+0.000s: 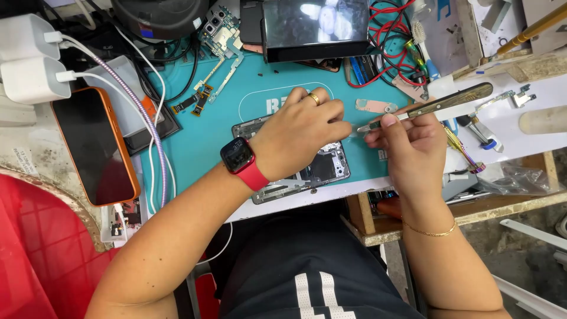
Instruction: Disassembling a mobile phone by detaching small internal components and connectors using tweezers and a prying tool on a repair bench.
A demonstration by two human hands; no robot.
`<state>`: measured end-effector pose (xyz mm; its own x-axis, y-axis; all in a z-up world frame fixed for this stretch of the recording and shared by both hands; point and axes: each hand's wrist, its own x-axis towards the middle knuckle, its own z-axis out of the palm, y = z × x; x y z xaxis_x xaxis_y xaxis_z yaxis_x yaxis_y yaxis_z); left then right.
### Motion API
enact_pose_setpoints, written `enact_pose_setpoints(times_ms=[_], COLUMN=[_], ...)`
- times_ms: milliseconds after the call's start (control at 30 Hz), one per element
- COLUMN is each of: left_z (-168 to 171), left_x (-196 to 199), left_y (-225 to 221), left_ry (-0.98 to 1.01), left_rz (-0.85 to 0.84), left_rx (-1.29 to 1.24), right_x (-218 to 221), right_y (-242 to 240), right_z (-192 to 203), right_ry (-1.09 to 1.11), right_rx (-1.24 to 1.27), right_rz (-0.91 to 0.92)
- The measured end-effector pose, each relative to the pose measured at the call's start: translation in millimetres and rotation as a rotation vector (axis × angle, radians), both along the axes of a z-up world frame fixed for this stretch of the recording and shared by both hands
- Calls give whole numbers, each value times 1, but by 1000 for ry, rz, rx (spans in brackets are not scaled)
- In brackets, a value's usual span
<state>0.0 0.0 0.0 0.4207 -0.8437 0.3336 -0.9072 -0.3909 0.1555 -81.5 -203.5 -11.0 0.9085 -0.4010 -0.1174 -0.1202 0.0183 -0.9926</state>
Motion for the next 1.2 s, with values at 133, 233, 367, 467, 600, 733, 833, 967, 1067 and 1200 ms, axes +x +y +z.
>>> enact_pose_setpoints(times_ms=[133,233,367,467,600,733,833,967,1067,1200], left_z=[4,3,0,-1,1,5,2,1,2,2], left_x=[0,-1,-4,-4,0,2,1,1,2,2], left_y=[-4,-7,-9,-7,-1,3,1,-4,-5,-4], left_ry=[-57,-95,-155,-163,-75,-36,-101,-205,-239,-252], left_rz=[4,10,46,66,34,0,-4,-13,-31,-27], left_rx=[-23,-11,-22,-17,-31,-39,-44,-56,-48,-40], right_x=[0,0,0,1,0,0,0,0,0,0], right_y=[-1,-1,-2,-2,-3,-2,-2,-3,-4,-4], right_z=[-1,-3,-5,-4,-5,-5,-5,-7,-8,-7], right_ry=[-1,-7,-2,13,2,-5,0,-3,-8,-8], right_rx=[-4,51,72,88,114,87,66,69,87,75], right_rz=[3,-17,-10,-27,-18,-15,3,-3,-11,-1])
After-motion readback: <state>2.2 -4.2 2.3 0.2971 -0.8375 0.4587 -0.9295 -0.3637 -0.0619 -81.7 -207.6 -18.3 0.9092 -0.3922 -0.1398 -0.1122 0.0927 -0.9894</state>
